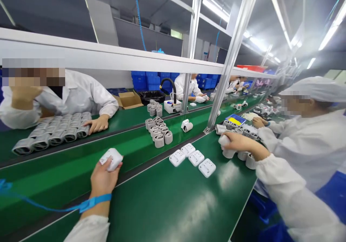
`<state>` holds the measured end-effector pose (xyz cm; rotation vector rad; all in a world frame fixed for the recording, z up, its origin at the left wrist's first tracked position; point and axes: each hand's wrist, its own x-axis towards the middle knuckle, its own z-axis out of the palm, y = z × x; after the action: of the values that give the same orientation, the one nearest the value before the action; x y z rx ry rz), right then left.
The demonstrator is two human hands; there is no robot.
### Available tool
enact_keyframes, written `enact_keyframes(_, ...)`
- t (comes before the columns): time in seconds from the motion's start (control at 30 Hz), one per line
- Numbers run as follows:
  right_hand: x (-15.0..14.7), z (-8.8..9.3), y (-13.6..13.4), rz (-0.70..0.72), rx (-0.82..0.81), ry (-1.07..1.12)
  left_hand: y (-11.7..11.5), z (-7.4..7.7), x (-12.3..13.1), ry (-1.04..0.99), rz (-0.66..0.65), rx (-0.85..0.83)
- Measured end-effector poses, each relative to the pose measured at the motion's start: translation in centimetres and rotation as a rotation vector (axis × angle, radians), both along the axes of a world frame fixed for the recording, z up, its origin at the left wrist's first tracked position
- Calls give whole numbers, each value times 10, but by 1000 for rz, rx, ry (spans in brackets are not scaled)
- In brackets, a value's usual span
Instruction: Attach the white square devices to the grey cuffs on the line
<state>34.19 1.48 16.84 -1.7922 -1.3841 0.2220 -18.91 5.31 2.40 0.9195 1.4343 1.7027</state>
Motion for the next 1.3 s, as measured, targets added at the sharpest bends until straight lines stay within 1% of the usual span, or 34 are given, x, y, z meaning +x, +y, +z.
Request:
enact_keyframes(0.03, -23, -6, -2, 236, -101, 142, -12, -1, 16, -38, -28, 11)
enact_keyframes(0.07, -51, -17, -5, 482, -178, 342, -24, -3, 34, -76, -54, 18)
enact_keyframes(0.1, -81, -32, -9, 658, -214, 586, -37, -5, 53, -108, -79, 16)
enact_keyframes(0.13, -111, -49, -13, 771, -234, 831, -49, -7, 72, -151, -99, 17)
enact_keyframes(0.2, -167, -86, -22, 899, -316, 1230, -71, -10, 106, -464, -162, 30)
enact_keyframes(0.23, -189, -103, -27, 922, -360, 1377, -79, -11, 120, -574, -164, 35)
enact_keyframes(0.27, -205, -116, -30, 933, -400, 1481, -86, -11, 132, -667, -174, 36)
enact_keyframes(0.33, -222, -134, -34, 934, -431, 1579, -94, -11, 147, -766, -183, 51)
enact_keyframes(0.37, -224, -139, -34, 933, -426, 1586, -95, -11, 151, -782, -184, 66)
enact_keyframes(0.43, -223, -143, -33, 939, -408, 1562, -93, -12, 153, -773, -175, 107)
enact_keyframes(0.6, -217, -147, -29, 956, -431, 1493, -87, -19, 154, -637, -168, 151)
enact_keyframes(0.8, -218, -152, -28, 916, -445, 1430, -96, -27, 155, -442, -255, 162)
enact_keyframes(0.9, -217, -150, -28, 907, -460, 1405, -98, -26, 152, -341, -260, 185)
enact_keyframes(1.07, -216, -148, -27, 872, -460, 1331, -101, -18, 146, -173, -283, 189)
enact_keyframes(1.17, -217, -151, -25, 862, -445, 1278, -103, -17, 143, -48, -325, 172)
enact_keyframes(1.3, -216, -159, -24, 857, -419, 1221, -105, -21, 140, 132, -347, 174)
